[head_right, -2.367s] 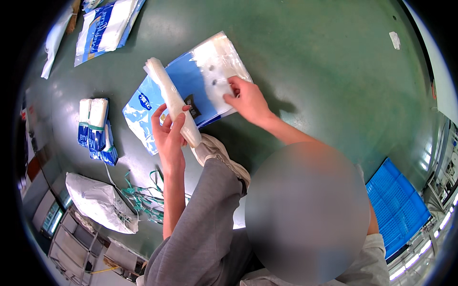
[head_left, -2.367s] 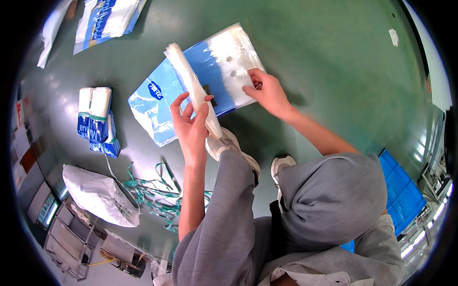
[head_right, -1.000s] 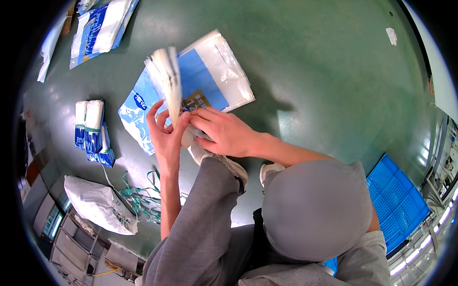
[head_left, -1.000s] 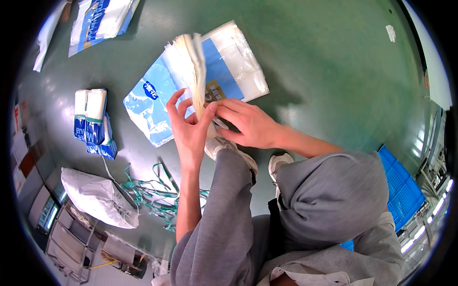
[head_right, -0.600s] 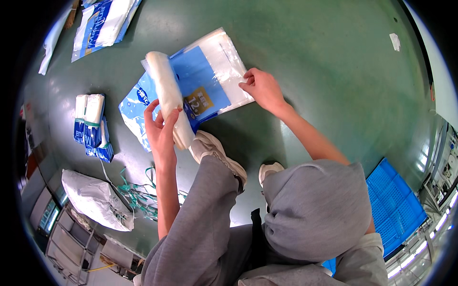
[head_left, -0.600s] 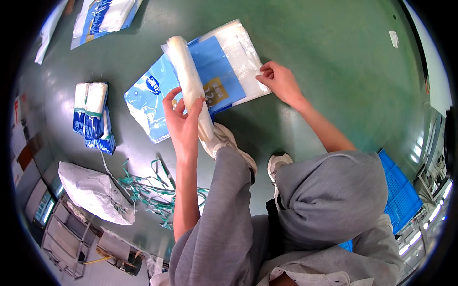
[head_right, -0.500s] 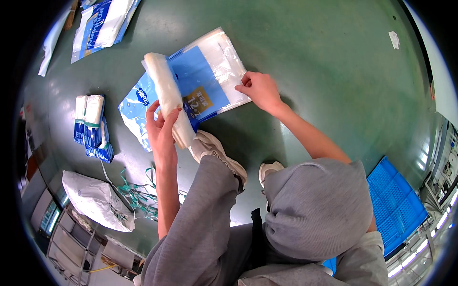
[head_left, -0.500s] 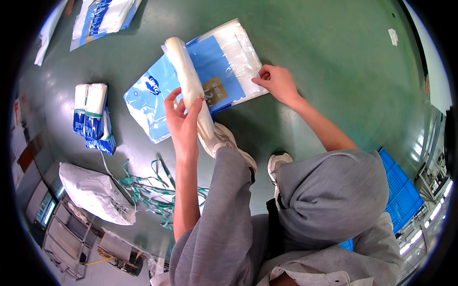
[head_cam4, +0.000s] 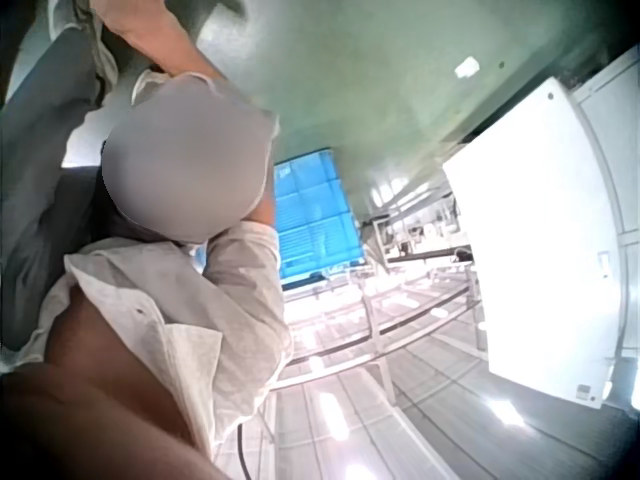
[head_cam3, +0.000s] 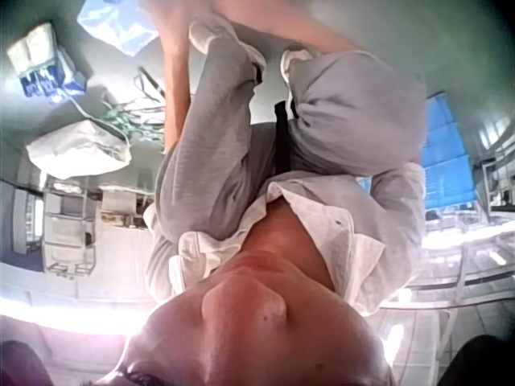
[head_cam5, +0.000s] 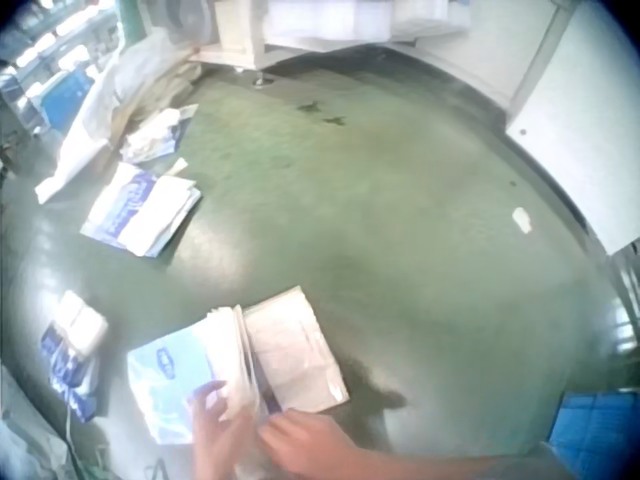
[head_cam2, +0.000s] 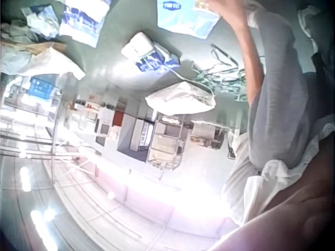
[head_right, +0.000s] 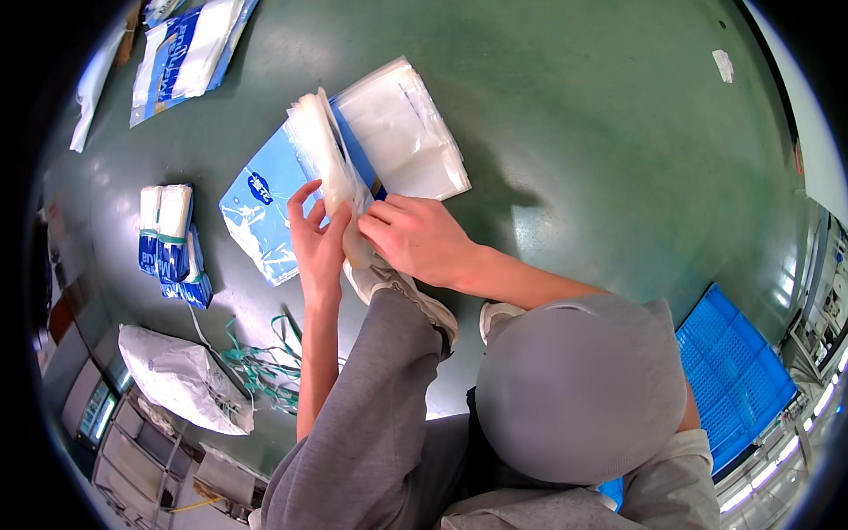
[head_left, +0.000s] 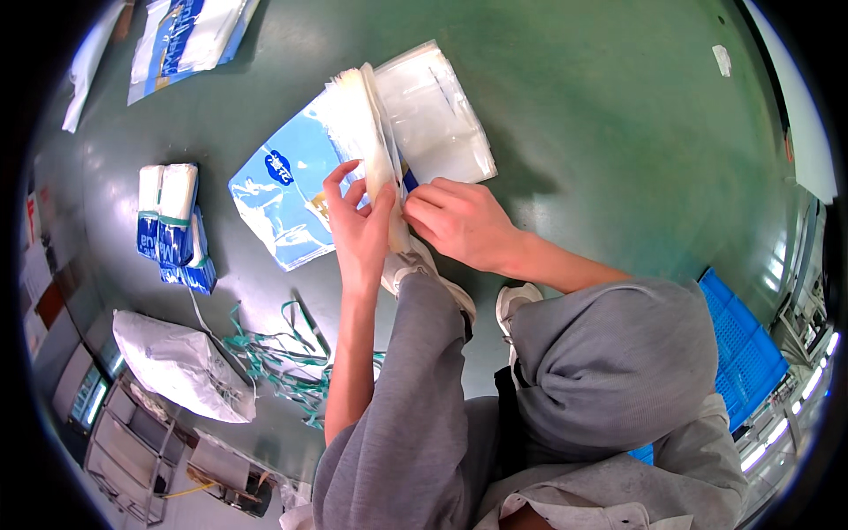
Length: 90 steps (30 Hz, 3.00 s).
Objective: The person removes a plastic tie from a bundle of plastic bags on the floor, unfolds several individual bags, and hangs them onto a metal rack.
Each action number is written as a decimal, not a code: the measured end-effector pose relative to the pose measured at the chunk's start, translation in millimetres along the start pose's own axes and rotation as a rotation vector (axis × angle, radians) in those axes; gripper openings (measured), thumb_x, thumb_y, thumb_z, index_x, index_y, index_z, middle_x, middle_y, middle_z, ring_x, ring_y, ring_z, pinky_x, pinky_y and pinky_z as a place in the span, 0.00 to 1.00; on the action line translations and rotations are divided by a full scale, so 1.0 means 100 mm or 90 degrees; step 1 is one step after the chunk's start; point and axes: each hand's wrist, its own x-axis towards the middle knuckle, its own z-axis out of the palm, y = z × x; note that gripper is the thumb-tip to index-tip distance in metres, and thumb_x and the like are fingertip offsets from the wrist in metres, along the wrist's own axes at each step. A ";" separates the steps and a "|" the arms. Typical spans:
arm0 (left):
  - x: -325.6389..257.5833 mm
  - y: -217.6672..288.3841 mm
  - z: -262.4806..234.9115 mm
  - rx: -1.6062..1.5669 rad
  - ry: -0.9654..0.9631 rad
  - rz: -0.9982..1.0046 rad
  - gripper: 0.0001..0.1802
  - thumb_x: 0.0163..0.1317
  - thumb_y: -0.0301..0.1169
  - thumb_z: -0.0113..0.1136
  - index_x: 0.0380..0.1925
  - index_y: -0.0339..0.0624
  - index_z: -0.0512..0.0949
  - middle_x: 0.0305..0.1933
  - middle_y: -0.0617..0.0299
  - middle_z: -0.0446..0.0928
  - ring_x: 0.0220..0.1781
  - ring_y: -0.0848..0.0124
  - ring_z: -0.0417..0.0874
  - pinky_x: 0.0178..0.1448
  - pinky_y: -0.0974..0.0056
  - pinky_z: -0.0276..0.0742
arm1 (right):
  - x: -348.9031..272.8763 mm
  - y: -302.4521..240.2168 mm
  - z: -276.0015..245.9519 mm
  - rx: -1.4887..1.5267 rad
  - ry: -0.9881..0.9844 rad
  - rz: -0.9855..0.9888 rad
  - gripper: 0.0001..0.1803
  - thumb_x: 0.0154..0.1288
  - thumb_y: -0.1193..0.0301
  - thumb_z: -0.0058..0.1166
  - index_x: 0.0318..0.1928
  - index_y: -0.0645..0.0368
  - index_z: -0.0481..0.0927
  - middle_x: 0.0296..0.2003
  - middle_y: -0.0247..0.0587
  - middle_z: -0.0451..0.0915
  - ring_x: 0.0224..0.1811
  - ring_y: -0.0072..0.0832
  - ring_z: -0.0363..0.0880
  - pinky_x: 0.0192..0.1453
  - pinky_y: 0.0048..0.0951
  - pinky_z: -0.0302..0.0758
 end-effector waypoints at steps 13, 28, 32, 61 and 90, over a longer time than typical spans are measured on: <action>0.07 0.03 -0.23 -0.003 -0.094 -0.021 0.35 0.55 0.25 0.65 0.60 0.38 0.58 0.43 0.54 0.78 0.36 0.72 0.81 0.38 0.70 0.76 | 0.11 -0.04 -0.11 0.168 -0.110 0.137 0.10 0.54 0.68 0.60 0.29 0.57 0.74 0.26 0.37 0.74 0.32 0.34 0.75 0.34 0.35 0.72; 0.06 0.09 -0.30 -0.038 -0.018 -0.019 0.31 0.56 0.27 0.62 0.57 0.35 0.60 0.41 0.53 0.79 0.34 0.72 0.80 0.38 0.69 0.75 | -0.13 0.71 -0.34 0.105 0.022 0.477 0.14 0.59 0.66 0.59 0.40 0.62 0.73 0.31 0.42 0.79 0.33 0.29 0.78 0.37 0.30 0.73; 0.00 -0.02 -0.07 0.088 0.001 0.046 0.28 0.56 0.27 0.62 0.55 0.36 0.61 0.40 0.55 0.80 0.27 0.75 0.77 0.32 0.70 0.72 | 0.15 0.44 -0.35 0.561 -0.019 0.503 0.20 0.64 0.62 0.57 0.49 0.62 0.72 0.36 0.39 0.79 0.40 0.23 0.78 0.44 0.27 0.74; -0.21 -0.21 0.17 0.262 -0.001 0.062 0.34 0.53 0.30 0.66 0.57 0.37 0.59 0.46 0.52 0.77 0.26 0.66 0.78 0.33 0.61 0.75 | 0.31 0.14 -0.12 0.653 -0.111 0.659 0.30 0.60 0.58 0.61 0.54 0.64 0.68 0.40 0.43 0.76 0.45 0.26 0.75 0.49 0.27 0.71; -0.23 0.15 -0.15 -0.217 -0.268 -0.132 0.38 0.65 0.28 0.49 0.71 0.39 0.44 0.72 0.44 0.52 0.54 0.61 0.78 0.61 0.60 0.69 | 0.32 0.18 0.05 0.561 -0.022 0.545 0.32 0.54 0.74 0.63 0.59 0.63 0.64 0.36 0.39 0.82 0.32 0.20 0.75 0.39 0.25 0.72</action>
